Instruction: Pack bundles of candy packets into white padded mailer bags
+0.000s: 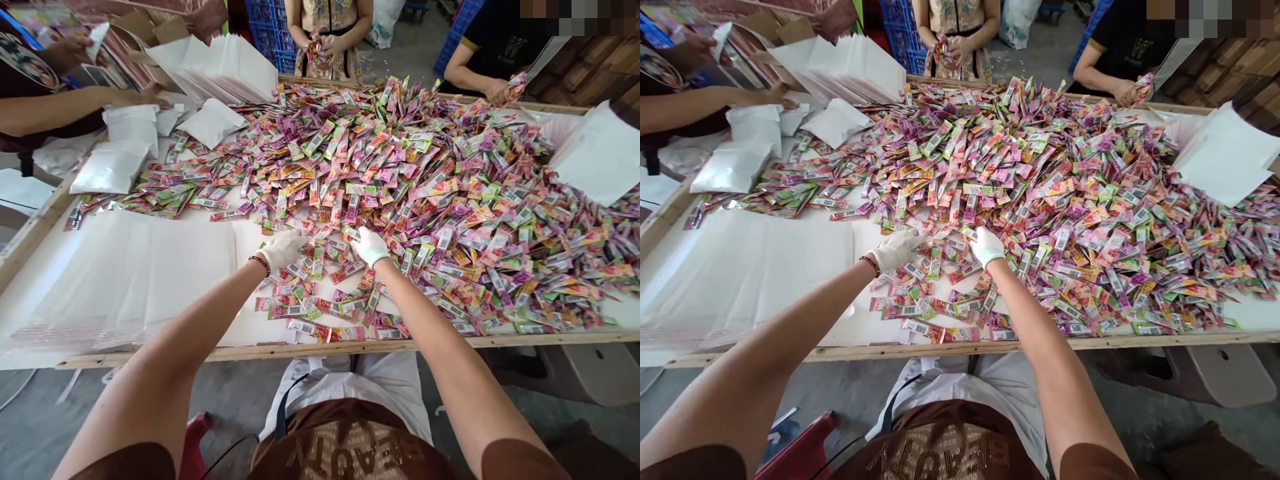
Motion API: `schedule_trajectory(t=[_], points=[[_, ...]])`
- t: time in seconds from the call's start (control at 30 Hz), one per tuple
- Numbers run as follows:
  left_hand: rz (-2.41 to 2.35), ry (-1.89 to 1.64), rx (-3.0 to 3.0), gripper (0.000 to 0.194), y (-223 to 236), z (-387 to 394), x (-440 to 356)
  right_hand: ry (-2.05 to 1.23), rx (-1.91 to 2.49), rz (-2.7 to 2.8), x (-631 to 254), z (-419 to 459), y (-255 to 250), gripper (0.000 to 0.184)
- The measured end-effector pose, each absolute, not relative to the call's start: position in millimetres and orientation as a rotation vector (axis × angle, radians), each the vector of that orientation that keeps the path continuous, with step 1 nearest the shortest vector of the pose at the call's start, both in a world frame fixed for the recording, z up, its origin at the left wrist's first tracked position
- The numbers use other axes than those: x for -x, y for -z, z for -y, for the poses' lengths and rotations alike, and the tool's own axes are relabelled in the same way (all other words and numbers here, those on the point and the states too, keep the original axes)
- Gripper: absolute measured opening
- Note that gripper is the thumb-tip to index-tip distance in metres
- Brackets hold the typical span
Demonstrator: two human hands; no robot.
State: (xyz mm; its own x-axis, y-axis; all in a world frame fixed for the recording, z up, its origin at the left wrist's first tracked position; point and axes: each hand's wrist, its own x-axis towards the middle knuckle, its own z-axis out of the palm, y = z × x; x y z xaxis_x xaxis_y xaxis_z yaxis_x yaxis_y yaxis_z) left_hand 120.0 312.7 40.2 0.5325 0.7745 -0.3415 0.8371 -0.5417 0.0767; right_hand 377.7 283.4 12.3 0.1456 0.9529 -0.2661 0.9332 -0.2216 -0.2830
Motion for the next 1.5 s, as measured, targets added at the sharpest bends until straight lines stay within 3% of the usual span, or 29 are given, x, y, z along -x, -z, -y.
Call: schedule_trajectory(t=[0.23,0.47,0.6,0.7,0.8,0.93,1.1,1.3,1.37,1.43,1.5], points=[[-1.504,0.161,-2.405,0.041,-55,-310,-61,-0.497,2.030,1.840,-413,-266,-25,0.020],[-1.518,-0.107,-2.239,0.056,-56,-302,-54,-0.906,1.799,1.581,-378,-239,-39,0.025],[-1.355,-0.217,-2.146,0.050,-52,-287,-40,-1.105,1.638,1.757,-320,-223,-40,0.033],[-1.298,-0.090,-2.221,0.044,-36,-269,-34,-1.290,1.648,1.844,-269,-224,-28,0.025],[-1.368,0.103,-2.378,0.039,-17,-255,-38,-1.158,1.812,1.981,-233,-239,-7,0.014],[-1.421,0.285,-2.441,0.038,-7,-248,-47,-1.027,1.915,2.143,-219,-255,13,0.018],[-1.430,0.141,-2.553,0.031,-26,-246,-31,-0.982,1.791,2.154,-246,-252,-2,0.010],[-1.398,-0.349,-2.253,0.027,-40,-211,2,-1.093,1.678,1.728,-279,-209,-20,0.018],[-1.295,-0.325,-2.150,0.036,-31,-191,-6,-1.123,1.731,1.766,-273,-191,-14,0.019],[-1.271,-0.179,-2.171,0.045,-18,-173,-22,-1.084,1.857,1.893,-262,-177,-4,0.031],[-1.310,0.035,-2.258,0.044,-7,-161,-41,-1.012,2.025,2.064,-250,-170,4,0.038]])
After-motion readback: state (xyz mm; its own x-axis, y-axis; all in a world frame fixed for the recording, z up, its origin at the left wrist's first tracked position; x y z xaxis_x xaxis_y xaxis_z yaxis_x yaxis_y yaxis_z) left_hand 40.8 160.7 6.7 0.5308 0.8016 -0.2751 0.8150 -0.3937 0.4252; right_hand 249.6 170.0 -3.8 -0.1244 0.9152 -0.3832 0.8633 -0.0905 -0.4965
